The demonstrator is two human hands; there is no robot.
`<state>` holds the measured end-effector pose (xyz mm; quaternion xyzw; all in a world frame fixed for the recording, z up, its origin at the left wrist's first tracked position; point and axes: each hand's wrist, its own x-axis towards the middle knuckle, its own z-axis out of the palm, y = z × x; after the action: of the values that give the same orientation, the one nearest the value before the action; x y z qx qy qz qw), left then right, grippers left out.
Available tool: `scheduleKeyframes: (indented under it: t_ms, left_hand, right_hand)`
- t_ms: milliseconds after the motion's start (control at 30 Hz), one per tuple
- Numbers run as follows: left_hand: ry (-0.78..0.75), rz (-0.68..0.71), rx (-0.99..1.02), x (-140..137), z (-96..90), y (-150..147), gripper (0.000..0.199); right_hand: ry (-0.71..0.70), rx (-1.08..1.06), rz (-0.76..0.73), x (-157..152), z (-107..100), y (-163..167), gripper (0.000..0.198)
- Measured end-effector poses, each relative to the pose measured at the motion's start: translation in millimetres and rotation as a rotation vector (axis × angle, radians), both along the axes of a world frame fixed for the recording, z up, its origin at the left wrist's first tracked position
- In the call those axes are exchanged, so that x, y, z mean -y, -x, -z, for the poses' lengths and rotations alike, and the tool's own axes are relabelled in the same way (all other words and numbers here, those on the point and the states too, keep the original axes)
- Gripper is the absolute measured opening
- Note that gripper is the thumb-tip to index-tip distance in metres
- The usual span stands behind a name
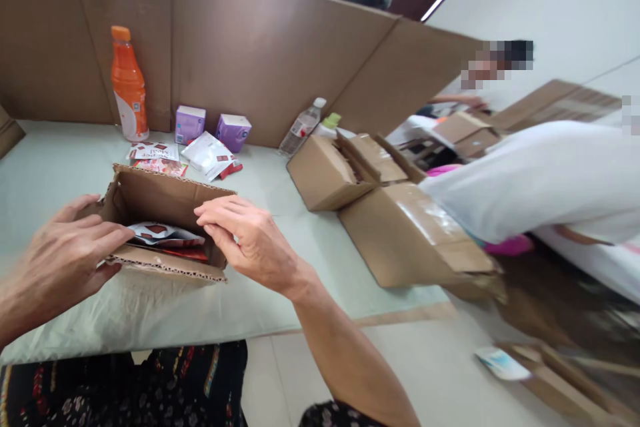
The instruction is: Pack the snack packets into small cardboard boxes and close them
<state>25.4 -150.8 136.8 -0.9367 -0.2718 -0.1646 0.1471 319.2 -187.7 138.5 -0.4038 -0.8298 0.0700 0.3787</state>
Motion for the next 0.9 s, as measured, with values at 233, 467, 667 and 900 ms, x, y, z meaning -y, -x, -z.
scheduleKeyframes:
  t_ms: [233, 467, 667, 900]
  left_hand:
    - [-0.012, 0.002, 0.008, 2, 10.2, 6, 0.018]
    - [0.022, 0.064, 0.048, 22, 6.4, 11, 0.034]
    - [0.074, 0.112, 0.035, 38, -18.9, 12, 0.04]
    - [0.112, 0.002, 0.104, 31, 5.7, 26, 0.04]
  right_hand:
    - [-0.123, -0.082, 0.15, 2, 23, 3, 0.013]
    - [-0.028, -0.243, -0.03, -4, 45, 14, 0.025]
    - [0.0, -0.496, -0.089, -6, 49, 20, 0.023]
    - [0.078, -0.514, 0.377, -81, 71, -22, 0.017]
